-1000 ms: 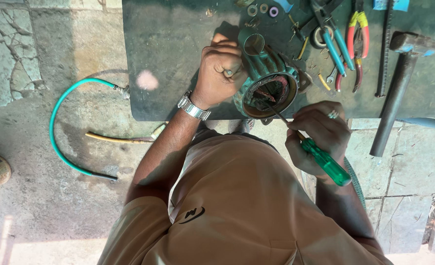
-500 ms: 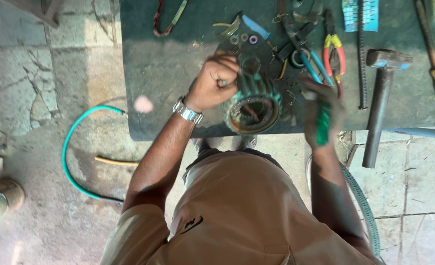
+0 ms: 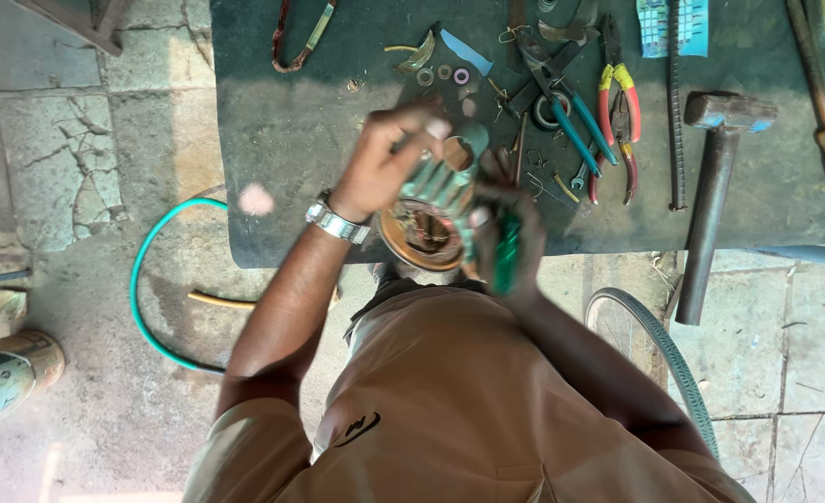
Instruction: The person uses a hammer and a metal rod to strike and adjust the internal components of a motor stator. They also use a screwdriver to manipulate the copper windings inside the stator.
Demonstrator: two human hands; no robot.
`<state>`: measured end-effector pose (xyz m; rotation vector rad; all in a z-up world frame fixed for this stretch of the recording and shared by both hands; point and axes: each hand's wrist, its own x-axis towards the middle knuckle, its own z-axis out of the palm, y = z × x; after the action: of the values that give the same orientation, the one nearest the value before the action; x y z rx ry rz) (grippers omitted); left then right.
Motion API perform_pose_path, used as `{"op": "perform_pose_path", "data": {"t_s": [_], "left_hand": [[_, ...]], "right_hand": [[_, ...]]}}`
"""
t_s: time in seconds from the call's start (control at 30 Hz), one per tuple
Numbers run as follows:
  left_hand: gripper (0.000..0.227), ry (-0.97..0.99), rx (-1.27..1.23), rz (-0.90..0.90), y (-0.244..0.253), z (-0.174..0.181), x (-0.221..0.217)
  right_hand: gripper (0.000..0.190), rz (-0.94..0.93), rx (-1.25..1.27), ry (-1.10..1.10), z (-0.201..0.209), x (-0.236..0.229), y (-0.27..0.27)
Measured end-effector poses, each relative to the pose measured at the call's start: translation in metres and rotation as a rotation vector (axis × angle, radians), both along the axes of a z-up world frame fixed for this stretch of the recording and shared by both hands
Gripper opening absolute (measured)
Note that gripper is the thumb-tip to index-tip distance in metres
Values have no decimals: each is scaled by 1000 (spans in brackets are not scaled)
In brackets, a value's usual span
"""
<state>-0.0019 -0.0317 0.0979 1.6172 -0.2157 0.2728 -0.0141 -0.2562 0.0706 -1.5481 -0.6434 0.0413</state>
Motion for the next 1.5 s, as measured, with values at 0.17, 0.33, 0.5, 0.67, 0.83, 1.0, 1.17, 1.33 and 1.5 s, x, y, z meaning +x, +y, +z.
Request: {"op": "perform_pose_path", "data": {"t_s": [0.17,0.33,0.5,0.67,0.83,1.0,1.17,1.33,1.5], "left_hand": [[23,223,-305,-32,28,-9,-13],[30,437,-336,-83,48,-21,-12],[30,398,-122,-338,61,-35,15],[24,265,130,-397,50,-47,62],[10,-10,-292,-114,81,-2,88],[11,-52,183,42,70,48,24],[35,-103,673,43,3,52,-22],[40,-133,992,187,-27,45,-29],[24,15,978,277,-38,24,-33]], "right_hand": [[32,168,-81,-98,9,-38,17],[30,236,-326,-585,27,-37,34],[29,234,-482,-985,23,-23,41],[24,69,-575,-761,22,-27,52],[35,-82,-563,-424,30,18,72],[12,131,-113,-129,31,66,40],[22,-152,-324,-86,43,89,-30],[41,-104,-895,-669,16,140,-68],[47,-45,-987,-527,-3,178,-73]]}}
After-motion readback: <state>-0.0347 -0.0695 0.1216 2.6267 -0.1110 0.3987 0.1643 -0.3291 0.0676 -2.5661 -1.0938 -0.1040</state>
